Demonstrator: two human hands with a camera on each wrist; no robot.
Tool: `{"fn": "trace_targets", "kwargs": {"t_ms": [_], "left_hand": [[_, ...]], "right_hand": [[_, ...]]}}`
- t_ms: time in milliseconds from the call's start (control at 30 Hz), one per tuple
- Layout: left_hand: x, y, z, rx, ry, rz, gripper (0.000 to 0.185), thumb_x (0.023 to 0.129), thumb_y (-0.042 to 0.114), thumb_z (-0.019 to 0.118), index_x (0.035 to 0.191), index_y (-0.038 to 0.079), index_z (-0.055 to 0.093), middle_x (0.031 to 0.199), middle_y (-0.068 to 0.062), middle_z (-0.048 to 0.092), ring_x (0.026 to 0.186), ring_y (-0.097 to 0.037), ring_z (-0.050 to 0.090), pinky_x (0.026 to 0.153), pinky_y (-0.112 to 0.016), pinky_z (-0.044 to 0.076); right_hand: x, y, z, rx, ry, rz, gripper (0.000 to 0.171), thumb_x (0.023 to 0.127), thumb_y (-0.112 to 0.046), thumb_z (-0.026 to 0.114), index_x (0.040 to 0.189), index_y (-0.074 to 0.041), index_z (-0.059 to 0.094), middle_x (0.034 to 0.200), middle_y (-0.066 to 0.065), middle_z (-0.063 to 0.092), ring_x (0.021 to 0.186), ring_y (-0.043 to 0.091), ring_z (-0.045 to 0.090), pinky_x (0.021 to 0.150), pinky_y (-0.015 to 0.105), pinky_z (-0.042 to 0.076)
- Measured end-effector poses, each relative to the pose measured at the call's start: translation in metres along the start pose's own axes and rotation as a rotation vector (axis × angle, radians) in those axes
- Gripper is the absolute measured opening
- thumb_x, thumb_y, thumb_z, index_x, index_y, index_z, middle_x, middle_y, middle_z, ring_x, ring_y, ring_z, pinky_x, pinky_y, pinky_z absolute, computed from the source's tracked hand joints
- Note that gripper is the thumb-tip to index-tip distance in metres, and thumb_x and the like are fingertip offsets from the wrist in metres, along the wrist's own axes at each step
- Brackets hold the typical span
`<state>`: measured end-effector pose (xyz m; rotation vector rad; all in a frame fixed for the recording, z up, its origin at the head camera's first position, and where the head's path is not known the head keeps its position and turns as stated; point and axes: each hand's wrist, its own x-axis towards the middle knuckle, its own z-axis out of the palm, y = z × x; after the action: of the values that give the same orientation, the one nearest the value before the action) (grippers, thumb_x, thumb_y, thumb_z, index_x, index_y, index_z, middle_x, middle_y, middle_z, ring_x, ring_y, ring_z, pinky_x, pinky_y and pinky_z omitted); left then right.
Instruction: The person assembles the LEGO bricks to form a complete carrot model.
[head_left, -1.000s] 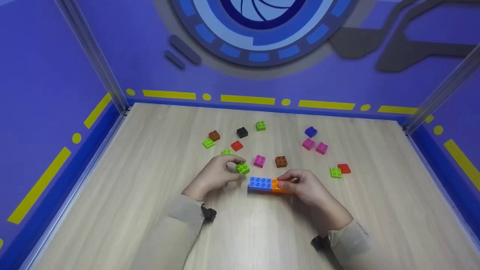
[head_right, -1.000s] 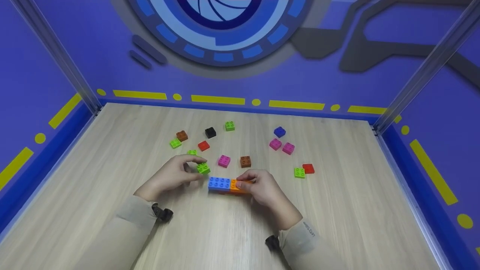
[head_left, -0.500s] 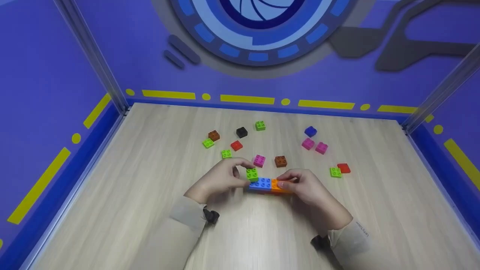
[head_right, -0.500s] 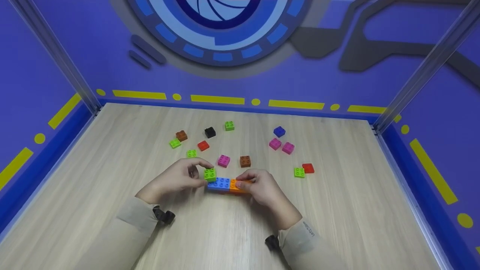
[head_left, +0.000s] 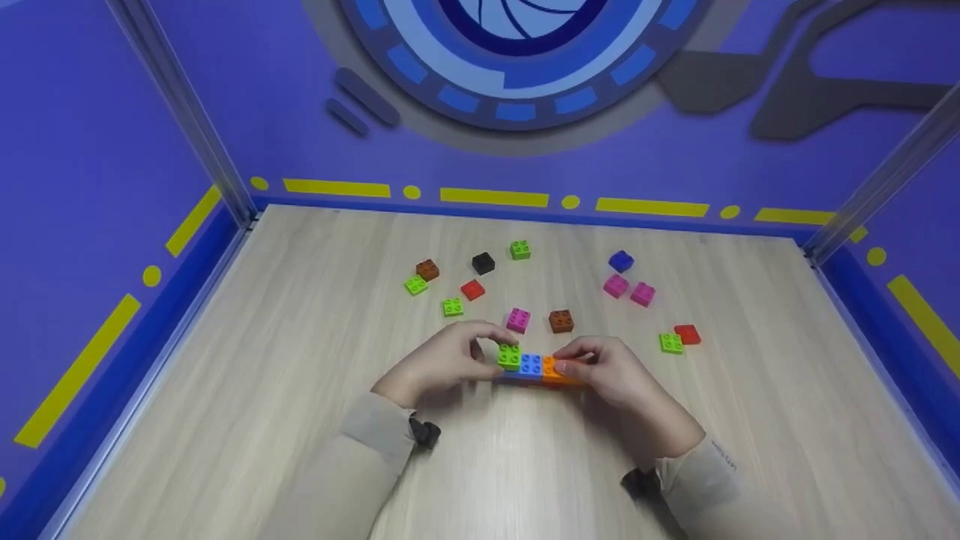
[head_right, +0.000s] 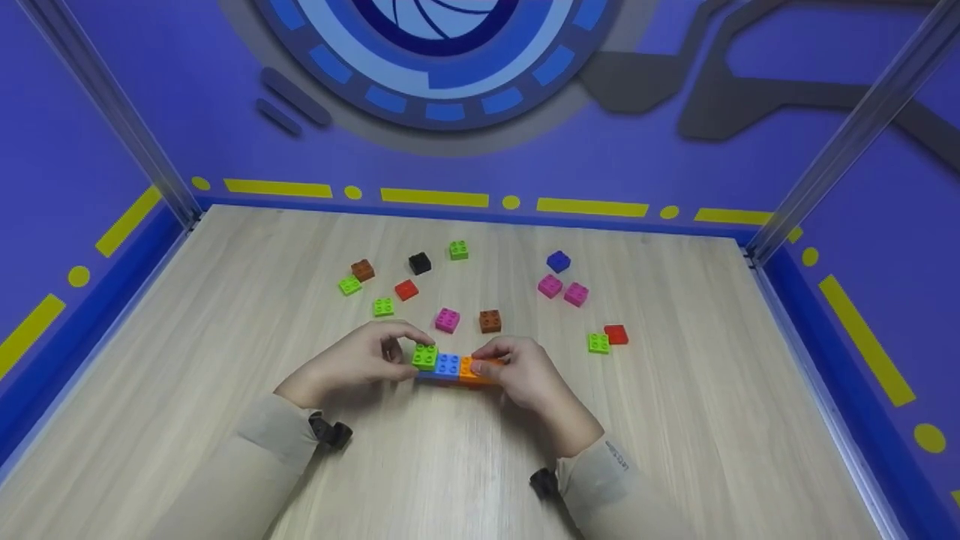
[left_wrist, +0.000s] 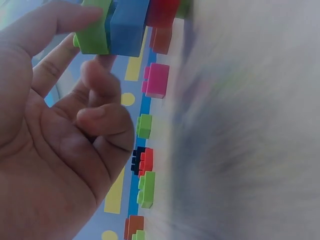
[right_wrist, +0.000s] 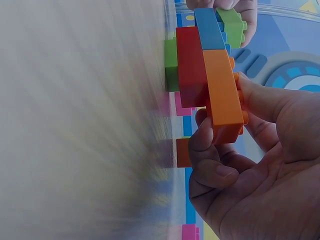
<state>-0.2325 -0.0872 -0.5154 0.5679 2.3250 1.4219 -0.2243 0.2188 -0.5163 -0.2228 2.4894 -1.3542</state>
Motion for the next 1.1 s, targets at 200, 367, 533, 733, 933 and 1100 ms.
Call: {"fn": "trace_targets", "kwargs": {"t_ms": [200,367,533,733,933,1100], "left_hand": [[0.003,-0.003,0.004,-0.047,-0.013,-0.019,0.034,0.107,0.04,0.08,0.14,0.031,0.078,0.147,-0.002,0.073,0.1,-0.017,0.074,0.095,-0.035,0.059],[0.003,-0.004,0.006,-0.124,-0.053,-0.051,0.04,0.11,0.035,0.076,0.15,0.028,0.073,0.146,-0.008,0.07,0.073,-0.019,0.077,0.075,-0.032,0.062],[0.003,-0.003,0.009,-0.143,-0.073,-0.119,0.044,0.111,0.039,0.074,0.153,0.03,0.071,0.12,-0.015,0.076,0.062,-0.016,0.073,0.056,-0.025,0.054],[0.004,-0.003,0.012,-0.139,-0.043,-0.135,0.037,0.11,0.041,0.074,0.146,0.033,0.075,0.126,-0.006,0.074,0.059,-0.014,0.066,0.055,-0.024,0.051],[0.004,-0.003,0.011,-0.12,-0.028,-0.123,0.036,0.111,0.037,0.074,0.146,0.033,0.075,0.142,-0.008,0.072,0.061,-0.014,0.062,0.056,-0.024,0.05],[0.005,-0.003,0.012,-0.116,-0.013,-0.097,0.036,0.111,0.03,0.074,0.147,0.027,0.076,0.141,-0.009,0.073,0.061,-0.014,0.061,0.058,-0.025,0.051]], "right_hand": [[0.0,0.0,-0.001,-0.003,-0.005,0.017,0.018,0.105,-0.023,0.083,0.12,-0.014,0.086,0.122,0.005,0.082,0.114,0.027,0.065,0.099,0.035,0.052],[0.0,0.0,-0.001,-0.013,-0.004,0.011,0.017,0.106,-0.022,0.082,0.12,-0.014,0.087,0.123,0.004,0.082,0.115,0.026,0.065,0.101,0.034,0.051],[0.002,0.001,0.001,-0.011,0.006,-0.01,0.015,0.105,-0.019,0.083,0.118,-0.012,0.087,0.119,0.005,0.082,0.112,0.026,0.064,0.097,0.035,0.052],[0.002,0.001,0.002,-0.012,0.014,-0.014,0.015,0.105,-0.018,0.083,0.117,-0.011,0.087,0.118,0.006,0.082,0.11,0.026,0.063,0.096,0.035,0.052],[0.002,0.0,0.001,-0.001,0.008,-0.015,0.015,0.105,-0.018,0.082,0.117,-0.011,0.087,0.118,0.006,0.082,0.109,0.025,0.063,0.094,0.035,0.052],[0.001,0.001,0.001,0.006,0.003,-0.009,0.016,0.105,-0.019,0.082,0.118,-0.011,0.087,0.119,0.007,0.082,0.109,0.025,0.063,0.093,0.033,0.054]]}}
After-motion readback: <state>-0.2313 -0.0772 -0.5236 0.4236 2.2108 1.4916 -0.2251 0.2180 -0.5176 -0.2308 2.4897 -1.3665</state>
